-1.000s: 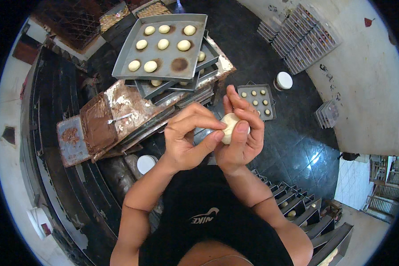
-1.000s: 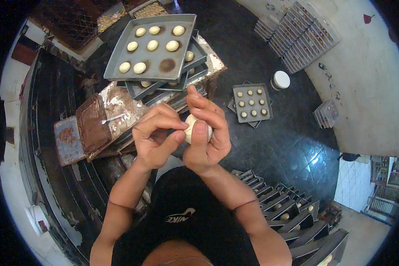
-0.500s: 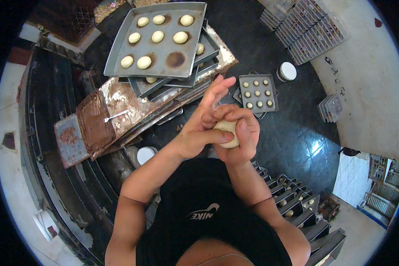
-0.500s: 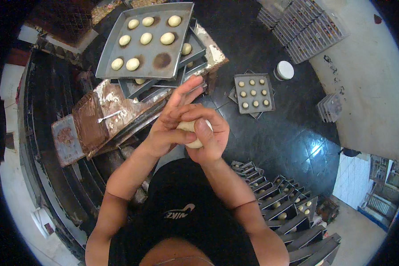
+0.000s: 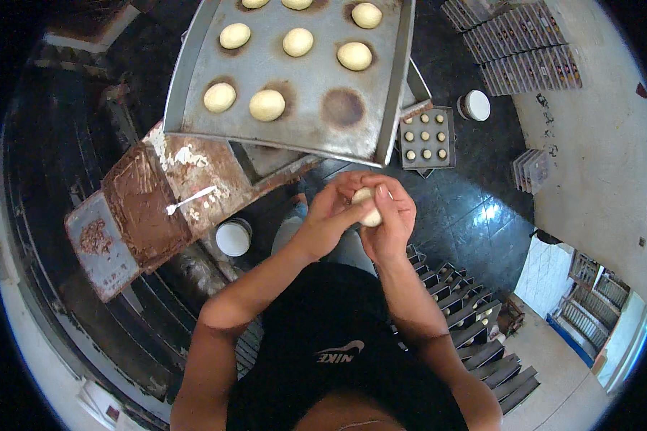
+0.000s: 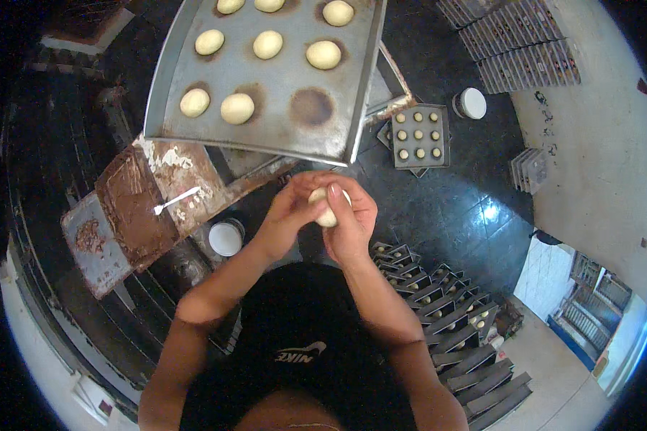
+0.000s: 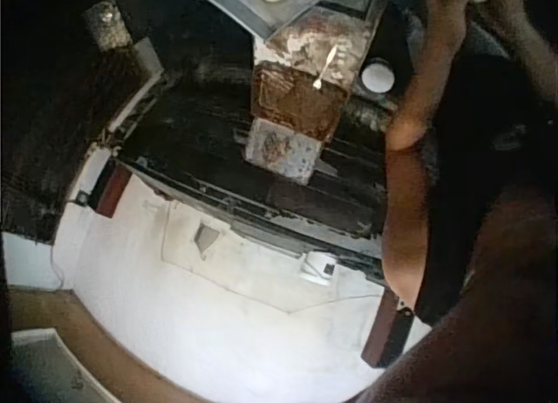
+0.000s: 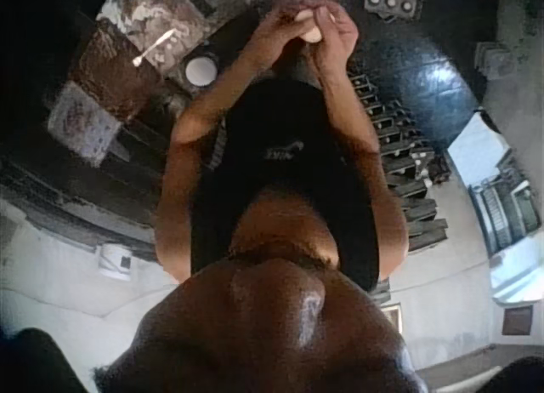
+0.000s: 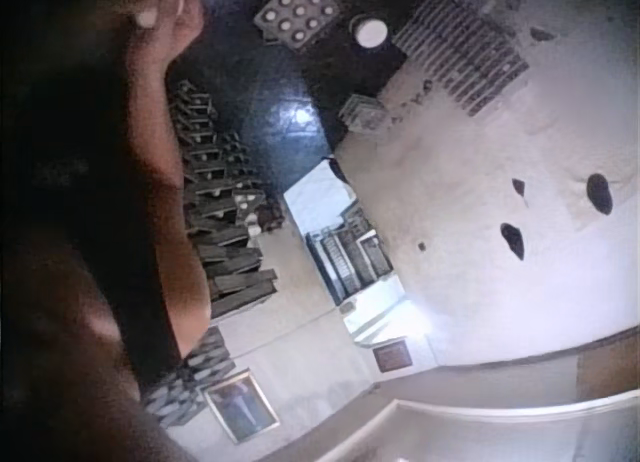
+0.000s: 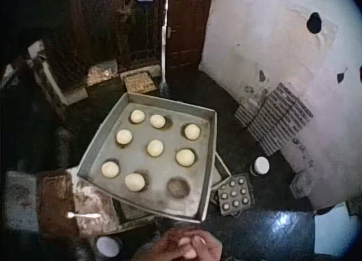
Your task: The person fills small pieces of dough with a dark paste using a spoon, shapes them into rolls by hand, and places them onto a metal baking tray.
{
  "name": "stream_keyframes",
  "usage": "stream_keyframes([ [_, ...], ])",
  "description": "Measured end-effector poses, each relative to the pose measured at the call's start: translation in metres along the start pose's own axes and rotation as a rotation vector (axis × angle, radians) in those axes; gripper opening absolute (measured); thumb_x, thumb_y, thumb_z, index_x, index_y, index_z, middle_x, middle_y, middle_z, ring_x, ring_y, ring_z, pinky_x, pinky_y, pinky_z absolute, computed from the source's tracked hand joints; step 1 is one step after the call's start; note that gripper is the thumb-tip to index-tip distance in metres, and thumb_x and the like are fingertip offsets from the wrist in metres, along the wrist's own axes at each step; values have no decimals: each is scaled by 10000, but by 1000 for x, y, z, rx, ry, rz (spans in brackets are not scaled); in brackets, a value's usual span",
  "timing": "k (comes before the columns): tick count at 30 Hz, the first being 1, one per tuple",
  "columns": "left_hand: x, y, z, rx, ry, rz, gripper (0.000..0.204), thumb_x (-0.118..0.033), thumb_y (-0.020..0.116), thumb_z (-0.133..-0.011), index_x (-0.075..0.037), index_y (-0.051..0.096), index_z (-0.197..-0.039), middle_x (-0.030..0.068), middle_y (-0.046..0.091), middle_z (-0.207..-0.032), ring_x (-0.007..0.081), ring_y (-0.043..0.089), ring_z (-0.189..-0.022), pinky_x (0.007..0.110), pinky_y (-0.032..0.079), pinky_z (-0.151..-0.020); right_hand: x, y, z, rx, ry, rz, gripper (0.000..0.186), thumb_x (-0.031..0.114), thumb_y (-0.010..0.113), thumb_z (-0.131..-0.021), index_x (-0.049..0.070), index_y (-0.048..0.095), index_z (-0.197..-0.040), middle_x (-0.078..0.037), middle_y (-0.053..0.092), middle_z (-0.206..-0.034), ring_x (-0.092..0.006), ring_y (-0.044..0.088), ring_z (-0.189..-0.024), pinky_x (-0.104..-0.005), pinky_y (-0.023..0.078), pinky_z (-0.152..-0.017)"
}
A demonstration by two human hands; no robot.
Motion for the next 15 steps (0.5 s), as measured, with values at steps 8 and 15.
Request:
stream_keyframes([
  [8, -117, -83, 10, -412, 749, -991, 387, -76, 788, -829, -14, 657, -1189, 141, 658, -1066, 291, 653, -957, 394, 525, -824, -14, 66, -132, 444, -646, 1499, 397, 273, 616, -1036, -11, 643, -1312, -223, 650, -1353, -400, 661, -1194, -480, 536, -1024],
  [15, -130, -106, -8, -361, 704, -991, 387, -57, 784, -823, -12, 663, -1189, 156, 669, -1080, 306, 650, -992, 389, 509, -901, -13, 84, -166, 668, -274, 1573, 644, 444, 552, -1036, 11, 471, -1505, -281, 496, -1518, -431, 497, -1402, -483, 404, -1172],
])
Point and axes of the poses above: each hand's wrist, its own z-axis away from the middle knuckle, its own y-axis out of the palm, x = y × z, the point moved 9 cm from there along -z, towards the middle knuckle
